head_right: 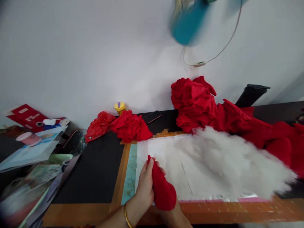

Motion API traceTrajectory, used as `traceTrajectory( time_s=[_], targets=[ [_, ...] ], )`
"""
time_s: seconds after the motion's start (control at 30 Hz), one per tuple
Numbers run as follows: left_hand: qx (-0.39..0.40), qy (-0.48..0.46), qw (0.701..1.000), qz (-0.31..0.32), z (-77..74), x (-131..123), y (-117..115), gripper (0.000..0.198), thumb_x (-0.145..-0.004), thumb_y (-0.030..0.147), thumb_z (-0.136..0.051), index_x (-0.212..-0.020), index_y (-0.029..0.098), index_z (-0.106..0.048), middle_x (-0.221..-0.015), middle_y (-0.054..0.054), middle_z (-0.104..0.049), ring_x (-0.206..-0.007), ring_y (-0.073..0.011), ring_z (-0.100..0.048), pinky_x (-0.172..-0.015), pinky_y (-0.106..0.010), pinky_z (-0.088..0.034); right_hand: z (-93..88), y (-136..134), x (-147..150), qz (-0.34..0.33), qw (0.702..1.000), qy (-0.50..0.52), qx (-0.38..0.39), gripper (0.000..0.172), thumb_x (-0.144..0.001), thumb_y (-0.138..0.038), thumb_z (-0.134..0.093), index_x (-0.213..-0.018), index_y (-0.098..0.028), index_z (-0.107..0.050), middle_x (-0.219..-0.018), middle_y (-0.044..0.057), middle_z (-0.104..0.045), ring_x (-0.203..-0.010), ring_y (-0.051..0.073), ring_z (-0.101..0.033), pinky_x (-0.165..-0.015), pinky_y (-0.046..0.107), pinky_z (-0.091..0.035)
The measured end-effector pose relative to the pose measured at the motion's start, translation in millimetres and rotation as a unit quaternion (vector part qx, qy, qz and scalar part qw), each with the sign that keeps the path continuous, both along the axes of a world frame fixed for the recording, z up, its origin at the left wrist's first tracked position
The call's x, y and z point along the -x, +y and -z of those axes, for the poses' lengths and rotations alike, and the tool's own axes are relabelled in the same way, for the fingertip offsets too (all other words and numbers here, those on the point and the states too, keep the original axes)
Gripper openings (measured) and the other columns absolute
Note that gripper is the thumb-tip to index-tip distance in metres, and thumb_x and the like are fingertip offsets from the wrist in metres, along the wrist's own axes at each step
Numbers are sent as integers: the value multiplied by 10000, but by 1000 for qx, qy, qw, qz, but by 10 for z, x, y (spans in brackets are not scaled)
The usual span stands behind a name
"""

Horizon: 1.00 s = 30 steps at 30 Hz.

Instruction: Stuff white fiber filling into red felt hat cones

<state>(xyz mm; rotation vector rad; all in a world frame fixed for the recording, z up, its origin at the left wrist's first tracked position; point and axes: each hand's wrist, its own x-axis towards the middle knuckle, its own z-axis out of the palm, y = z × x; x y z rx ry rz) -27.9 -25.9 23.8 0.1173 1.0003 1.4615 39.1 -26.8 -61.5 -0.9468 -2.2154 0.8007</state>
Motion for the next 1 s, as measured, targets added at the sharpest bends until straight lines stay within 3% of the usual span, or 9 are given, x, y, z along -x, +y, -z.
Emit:
traceTrajectory(
  time_s=[0.17, 0.37, 0.47, 0.57, 0.67, 0.77, 0.87, 0.93, 1.0],
  targets=[
    [-16, -13, 1000, -14, -3, 10, 28, 491, -729, 516, -769, -1038, 202, -555, -806, 6, -629, -624, -138, -639, -559, -241, -499, -176, -141, -144, 53, 998, 3, -13, 529, -975, -265, -382, -1498, -332, -345, -1367, 35, -583, -1249, 261, -556, -1000, 450, -538],
    [-11, 151, 988, 35, 45, 380, 289, 527, -665, 447, -819, -1076, 216, -585, -868, -27, -676, -748, -180, -671, -669, -279, -533, -400, -115, -273, 52, 998, -21, -34, 391, -937, -168, -439, -1267, -283, -616, -1142, 36, -712, -1009, 200, -681, -883, 347, -574],
    [-45, 334, 941, 30, 76, 725, 512, 586, -710, 388, -777, -1225, 244, -538, -1263, -99, -608, -1143, -259, -599, -923, -350, -501, -541, -25, -734, 96, 991, -51, -84, 397, -935, -128, -394, -1215, -261, -642, -1103, 48, -721, -999, 197, -683, -864, 320, -573],
    [-109, 515, 850, 4, 58, 820, 606, 555, -789, 362, -686, -1300, 246, -500, -1451, -110, -458, -1375, -291, -391, -1128, -438, -332, -621, 212, -1357, 310, 932, -126, -140, 387, -946, -217, -434, -1311, -210, -563, -1264, 140, -628, -1100, 269, -645, -848, 385, -581],
    [-204, 586, 783, 47, 14, 554, 608, 373, -834, 301, -603, -1200, 237, -576, -1348, -109, -541, -1321, -291, -446, -1145, -485, -296, -604, 538, -1844, 388, 882, -261, -61, 578, -870, -133, -474, -1444, -148, -410, -1411, 215, -485, -1066, 334, -651, -667, 389, -589],
    [-288, 566, 745, 203, 10, 105, 688, 311, -829, 236, -579, -1138, 229, -614, -1243, -117, -607, -1214, -282, -539, -1075, -478, -387, -534, 777, -2048, 369, 877, -308, 13, 433, -845, -40, -387, -1205, -101, -620, -1144, 195, -646, -901, 292, -698, -700, 374, -559],
    [-323, 568, 691, 309, 66, -285, 948, 630, -714, 198, -712, -1319, 222, -538, -1495, -147, -404, -1410, -318, -334, -1154, -482, -277, -470, 837, -2055, 343, 899, -273, 10, 400, -830, -48, -397, -1108, -154, -665, -1121, 120, -680, -984, 237, -682, -828, 322, -530],
    [-306, 573, 680, 340, 121, -461, 1179, 942, -526, 187, -851, -1391, 197, -479, -1599, -168, -200, -1485, -377, -113, -1194, -503, -156, -432, 807, -2017, 327, 921, -213, -2, 451, -805, -52, -396, -1156, -182, -647, -1201, 88, -667, -1052, 217, -661, -881, 310, -510],
    [-292, 543, 682, 393, 177, -593, 1368, 1057, -381, 178, -908, -1362, 204, -518, -1575, -174, -255, -1473, -431, -102, -1189, -536, -131, -391, 772, -1967, 315, 939, -141, -2, 463, -783, -64, -389, -1145, -177, -654, -1201, 92, -674, -1057, 236, -659, -899, 344, -503]
  ],
)
